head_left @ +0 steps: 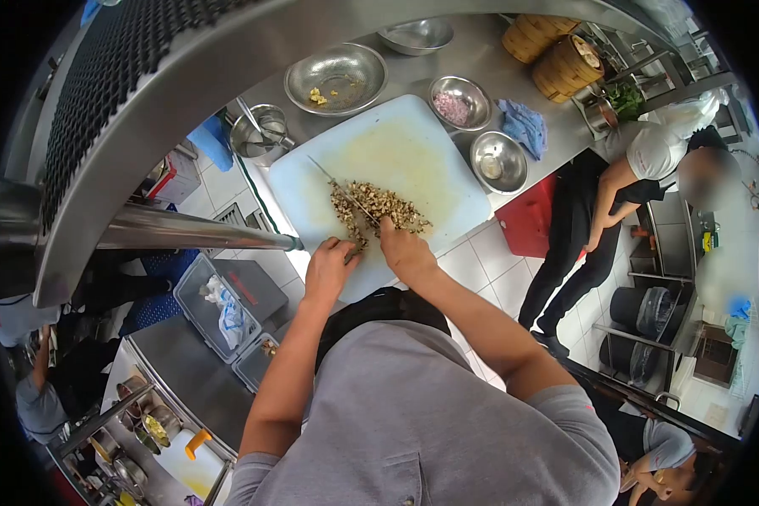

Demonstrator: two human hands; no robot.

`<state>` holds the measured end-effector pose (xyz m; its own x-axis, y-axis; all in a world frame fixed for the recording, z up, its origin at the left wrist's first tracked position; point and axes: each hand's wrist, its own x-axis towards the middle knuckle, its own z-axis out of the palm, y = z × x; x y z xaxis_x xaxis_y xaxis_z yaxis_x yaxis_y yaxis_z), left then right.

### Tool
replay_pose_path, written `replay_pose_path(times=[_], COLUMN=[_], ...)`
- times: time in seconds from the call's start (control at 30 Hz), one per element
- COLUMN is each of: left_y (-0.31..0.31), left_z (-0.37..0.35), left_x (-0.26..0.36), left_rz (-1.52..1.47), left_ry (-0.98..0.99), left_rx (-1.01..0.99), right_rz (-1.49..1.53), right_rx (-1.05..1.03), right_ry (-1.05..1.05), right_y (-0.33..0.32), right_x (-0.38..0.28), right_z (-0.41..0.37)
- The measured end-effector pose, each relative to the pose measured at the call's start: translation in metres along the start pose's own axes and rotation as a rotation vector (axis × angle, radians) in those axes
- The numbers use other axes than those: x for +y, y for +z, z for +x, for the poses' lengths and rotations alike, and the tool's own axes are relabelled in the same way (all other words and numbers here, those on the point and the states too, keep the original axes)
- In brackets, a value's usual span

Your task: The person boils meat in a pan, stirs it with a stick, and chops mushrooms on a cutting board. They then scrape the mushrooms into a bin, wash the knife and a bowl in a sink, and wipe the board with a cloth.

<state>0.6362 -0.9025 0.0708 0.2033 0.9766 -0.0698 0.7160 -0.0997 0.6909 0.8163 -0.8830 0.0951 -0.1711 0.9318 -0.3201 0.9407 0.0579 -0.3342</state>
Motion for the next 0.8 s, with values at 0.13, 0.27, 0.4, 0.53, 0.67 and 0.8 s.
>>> replay_pose_path(times=[0.13,0.27,0.4,0.53,0.67,0.8], left_y=[0.017,0.035,0.037,0.031,0.034,0.037], left_z=[0.006,0.014,0.012,0.010,0.008,0.010], left_x=[0.017,0.027,0.040,0.042,0.047,0.055], left_rz=[0.067,0.015,0.045,0.055,0.042,-0.074], left_ry=[0.054,0.062,0.071,0.051,-0.064,-0.145], left_rx=[0.069,0.207,0.293,0.381,0.393,0.400], right_rz=[-0.079,-0.161,-0.204,-0.251,-0.268,-0.297], right_rx=[-0.094,-0.165,-0.152,-0.180,-0.191,-0.217], right_ry=[-0.050,-0.092,-0.139,-0.209,-0.254,-0.293], right_y=[-0.051,-0.067,-0.058,-0.098,-0.070,-0.075], right_x=[0.002,0.022,0.028,0.026,0.056,0.058], right_z=[0.002,0.012,0.025,0.023,0.049,0.052])
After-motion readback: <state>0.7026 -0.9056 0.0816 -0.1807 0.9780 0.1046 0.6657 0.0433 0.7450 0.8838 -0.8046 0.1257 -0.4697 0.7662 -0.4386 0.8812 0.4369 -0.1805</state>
